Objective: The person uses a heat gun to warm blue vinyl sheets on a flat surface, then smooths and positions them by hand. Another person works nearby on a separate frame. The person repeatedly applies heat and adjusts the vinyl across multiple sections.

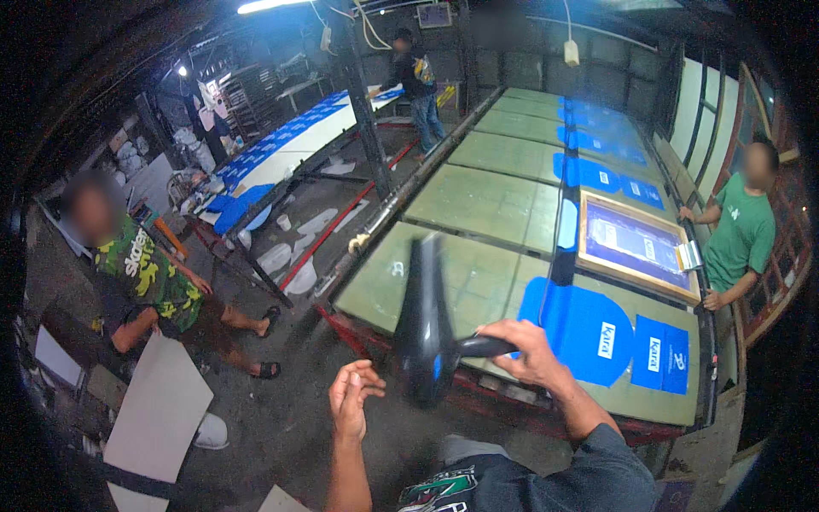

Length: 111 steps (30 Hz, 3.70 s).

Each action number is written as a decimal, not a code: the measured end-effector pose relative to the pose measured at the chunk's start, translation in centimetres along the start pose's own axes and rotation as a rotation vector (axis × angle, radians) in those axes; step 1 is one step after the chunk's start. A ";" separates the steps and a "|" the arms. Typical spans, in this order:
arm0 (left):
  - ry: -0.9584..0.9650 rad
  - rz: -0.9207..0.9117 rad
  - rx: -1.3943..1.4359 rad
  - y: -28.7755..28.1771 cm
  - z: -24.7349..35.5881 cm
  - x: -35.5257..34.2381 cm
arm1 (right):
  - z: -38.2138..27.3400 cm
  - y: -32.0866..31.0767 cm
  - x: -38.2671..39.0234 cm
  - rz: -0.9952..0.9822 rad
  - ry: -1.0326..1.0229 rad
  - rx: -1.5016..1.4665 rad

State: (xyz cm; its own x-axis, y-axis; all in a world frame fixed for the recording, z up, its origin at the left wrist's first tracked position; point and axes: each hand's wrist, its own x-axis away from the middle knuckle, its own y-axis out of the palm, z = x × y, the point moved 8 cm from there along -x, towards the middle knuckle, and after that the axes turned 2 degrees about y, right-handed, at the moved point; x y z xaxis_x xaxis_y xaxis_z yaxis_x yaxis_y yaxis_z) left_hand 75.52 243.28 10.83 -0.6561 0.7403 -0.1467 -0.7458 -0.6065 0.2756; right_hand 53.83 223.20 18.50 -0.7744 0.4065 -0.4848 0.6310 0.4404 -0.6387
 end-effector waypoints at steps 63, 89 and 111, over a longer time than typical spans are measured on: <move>0.905 -0.617 0.230 -8.9 22.7 -124.0 | 35.3 2.0 -118.1 1.143 -0.077 -0.423; 1.620 -0.430 -0.725 10.5 39.5 -123.9 | 40.9 -14.3 -141.9 0.598 -0.416 -1.034; 1.298 -0.369 -0.788 -19.1 12.7 -121.1 | 60.8 32.8 -100.7 0.837 0.524 -0.796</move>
State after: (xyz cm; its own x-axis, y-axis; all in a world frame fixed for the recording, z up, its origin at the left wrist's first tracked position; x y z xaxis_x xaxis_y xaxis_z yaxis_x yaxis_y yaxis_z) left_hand 170.71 168.92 35.40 0.2335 0.3809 -0.8946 -0.4794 -0.7554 -0.4467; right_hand 149.68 148.05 10.06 -0.1306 0.9792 -0.1551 0.9112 0.1802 0.3704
